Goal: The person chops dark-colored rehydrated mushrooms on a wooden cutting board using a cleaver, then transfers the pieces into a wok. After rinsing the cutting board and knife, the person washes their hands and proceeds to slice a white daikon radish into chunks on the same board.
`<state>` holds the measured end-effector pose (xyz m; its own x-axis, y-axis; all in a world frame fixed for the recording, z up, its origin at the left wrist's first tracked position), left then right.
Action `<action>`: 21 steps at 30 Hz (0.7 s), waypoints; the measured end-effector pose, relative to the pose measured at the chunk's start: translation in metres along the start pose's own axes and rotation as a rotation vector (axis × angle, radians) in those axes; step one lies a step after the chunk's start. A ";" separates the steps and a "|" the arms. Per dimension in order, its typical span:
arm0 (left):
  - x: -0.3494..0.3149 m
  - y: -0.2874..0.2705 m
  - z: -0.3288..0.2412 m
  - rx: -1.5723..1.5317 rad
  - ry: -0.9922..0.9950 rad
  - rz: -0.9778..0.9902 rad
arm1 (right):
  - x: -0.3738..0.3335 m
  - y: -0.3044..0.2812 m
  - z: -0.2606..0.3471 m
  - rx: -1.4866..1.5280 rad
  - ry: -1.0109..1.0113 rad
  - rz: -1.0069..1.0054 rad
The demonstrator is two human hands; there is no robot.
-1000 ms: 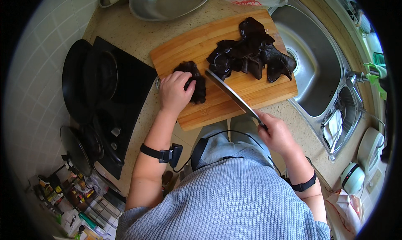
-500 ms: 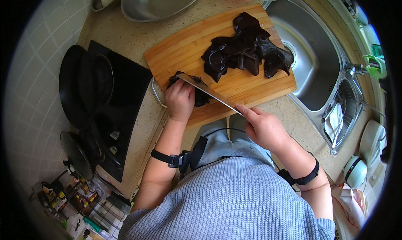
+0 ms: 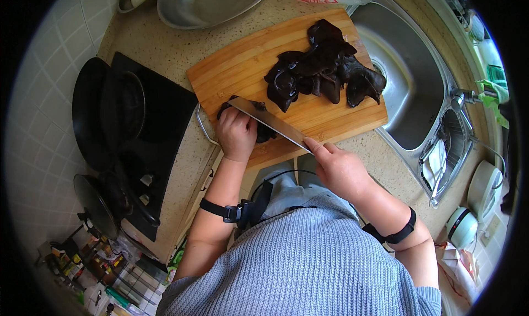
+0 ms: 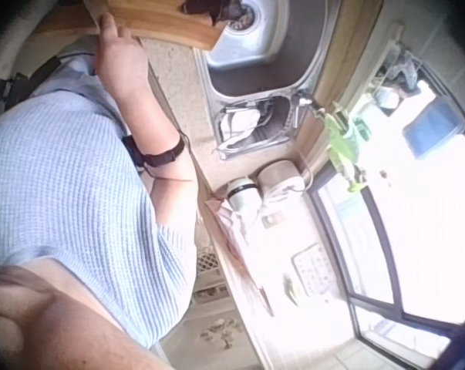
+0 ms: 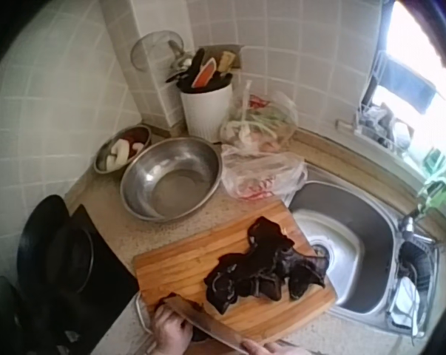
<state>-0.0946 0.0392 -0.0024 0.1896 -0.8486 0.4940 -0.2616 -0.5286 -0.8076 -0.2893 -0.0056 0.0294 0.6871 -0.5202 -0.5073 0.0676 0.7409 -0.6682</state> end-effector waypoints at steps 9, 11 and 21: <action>0.003 0.001 0.003 -0.075 -0.048 -0.002 | 0.054 -0.001 0.028 -0.010 0.027 -0.008; 0.006 -0.001 0.003 -0.078 -0.076 0.039 | 0.062 -0.008 0.032 -0.021 0.012 -0.022; 0.052 0.025 0.000 0.035 -0.096 0.579 | 0.013 -0.081 -0.011 0.390 0.047 -0.278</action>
<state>-0.0912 -0.0180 0.0030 0.1105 -0.9920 -0.0608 -0.3173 0.0227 -0.9481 -0.2936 -0.0775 0.0712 0.5716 -0.7329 -0.3689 0.5163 0.6707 -0.5325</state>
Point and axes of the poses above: each hand's wrist, its own x-axis towards the middle knuckle, its own y-axis out of the palm, z = x × y, the point moved 9 cm from there along x, towards the middle knuckle, and after that the axes turned 8 degrees about y, right-handed, at the moved point
